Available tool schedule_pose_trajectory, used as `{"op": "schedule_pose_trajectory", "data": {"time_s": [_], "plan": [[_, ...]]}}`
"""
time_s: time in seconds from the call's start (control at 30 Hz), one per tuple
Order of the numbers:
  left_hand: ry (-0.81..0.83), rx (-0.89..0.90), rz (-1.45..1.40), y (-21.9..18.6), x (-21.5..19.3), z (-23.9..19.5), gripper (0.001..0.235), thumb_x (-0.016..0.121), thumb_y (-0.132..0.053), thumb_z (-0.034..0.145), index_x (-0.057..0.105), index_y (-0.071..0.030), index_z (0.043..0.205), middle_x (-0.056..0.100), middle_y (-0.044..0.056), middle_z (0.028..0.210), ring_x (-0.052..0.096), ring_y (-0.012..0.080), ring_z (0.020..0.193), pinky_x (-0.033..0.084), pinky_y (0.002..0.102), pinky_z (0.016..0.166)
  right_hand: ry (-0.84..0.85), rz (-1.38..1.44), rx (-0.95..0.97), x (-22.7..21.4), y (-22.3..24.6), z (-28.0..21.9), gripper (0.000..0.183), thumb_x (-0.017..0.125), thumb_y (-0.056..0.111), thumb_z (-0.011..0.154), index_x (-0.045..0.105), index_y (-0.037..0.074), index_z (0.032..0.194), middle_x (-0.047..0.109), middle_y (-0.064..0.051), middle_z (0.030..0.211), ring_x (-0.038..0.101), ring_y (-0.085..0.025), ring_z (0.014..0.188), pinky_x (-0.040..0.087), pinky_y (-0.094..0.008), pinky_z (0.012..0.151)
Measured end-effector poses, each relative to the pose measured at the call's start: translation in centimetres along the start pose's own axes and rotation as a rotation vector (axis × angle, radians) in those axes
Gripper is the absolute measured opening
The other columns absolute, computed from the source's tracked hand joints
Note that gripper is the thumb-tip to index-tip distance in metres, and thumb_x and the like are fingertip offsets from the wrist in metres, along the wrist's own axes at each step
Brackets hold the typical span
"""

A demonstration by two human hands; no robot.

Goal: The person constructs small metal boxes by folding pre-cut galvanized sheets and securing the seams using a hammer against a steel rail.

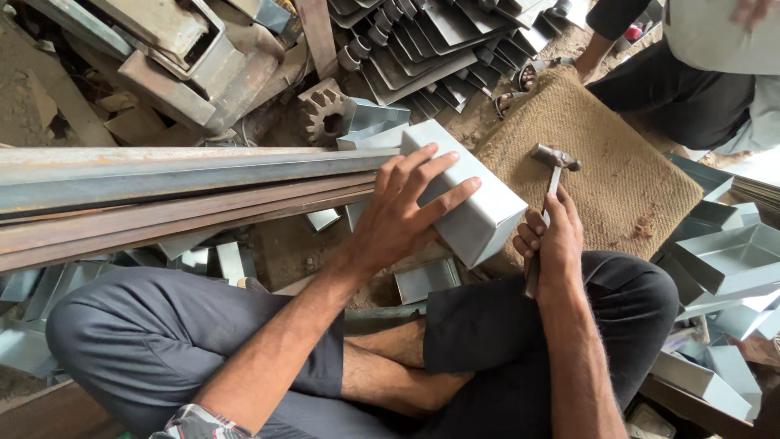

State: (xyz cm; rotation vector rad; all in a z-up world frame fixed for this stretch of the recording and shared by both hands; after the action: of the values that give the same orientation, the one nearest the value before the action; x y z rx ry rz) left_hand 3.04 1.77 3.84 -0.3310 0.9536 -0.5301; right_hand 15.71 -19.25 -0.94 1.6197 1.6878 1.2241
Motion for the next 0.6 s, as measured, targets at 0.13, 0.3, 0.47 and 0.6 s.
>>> {"op": "schedule_pose_trajectory", "data": {"time_s": [0.13,0.3,0.47,0.6], "plan": [[-0.025,0.033,0.191,0.4,1.0,-0.7,0.090,0.090,-0.036,0.081,0.038,-0.041,0.155,0.036,0.002,0.159,0.032,0.0273,0.151,0.035,0.061,0.123,-0.021,-0.029,-0.002,-0.1,0.0,-0.1,0.053,0.045,0.026,0.107,0.037,0.017,0.159,0.035,0.007,0.062,0.036,-0.004,0.047,0.033,-0.021,0.042],[-0.012,0.043,0.268,0.8,2.7,-2.0,0.086,0.087,-0.029,0.089,0.035,-0.044,0.156,0.034,0.002,0.161,0.032,0.0276,0.152,0.036,0.060,0.123,-0.022,-0.017,0.047,0.6,0.5,-0.5,0.055,0.048,0.036,0.104,0.039,0.017,0.155,0.035,0.008,0.058,0.035,-0.003,0.043,0.031,-0.020,0.038],[-0.080,0.027,0.414,1.1,5.1,-3.5,0.072,0.078,-0.034,0.102,0.036,-0.042,0.160,0.035,0.003,0.163,0.035,0.0269,0.147,0.036,0.051,0.107,-0.029,-0.038,0.024,1.6,1.4,-1.7,0.069,0.066,0.037,0.104,0.036,-0.009,0.147,0.036,0.008,0.063,0.035,-0.003,0.045,0.030,-0.020,0.038],[-0.074,0.039,0.479,0.7,6.1,-3.7,0.065,0.073,-0.035,0.104,0.038,-0.044,0.158,0.037,-0.001,0.163,0.037,0.0247,0.142,0.035,0.045,0.105,-0.156,-0.455,-0.076,2.5,2.6,-2.6,0.084,0.077,0.029,0.087,0.033,0.006,0.154,0.068,0.003,0.069,0.044,-0.003,0.042,0.034,-0.021,0.035]]}}
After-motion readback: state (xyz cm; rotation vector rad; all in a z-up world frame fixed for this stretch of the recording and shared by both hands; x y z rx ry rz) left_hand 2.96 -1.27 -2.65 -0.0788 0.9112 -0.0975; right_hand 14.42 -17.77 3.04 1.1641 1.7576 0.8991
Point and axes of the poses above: each hand's wrist, its own z-axis towards the middle knuckle, its own x-axis out of the palm, y = z × x, the point moved 5 cm from there along z, towards the middle knuckle
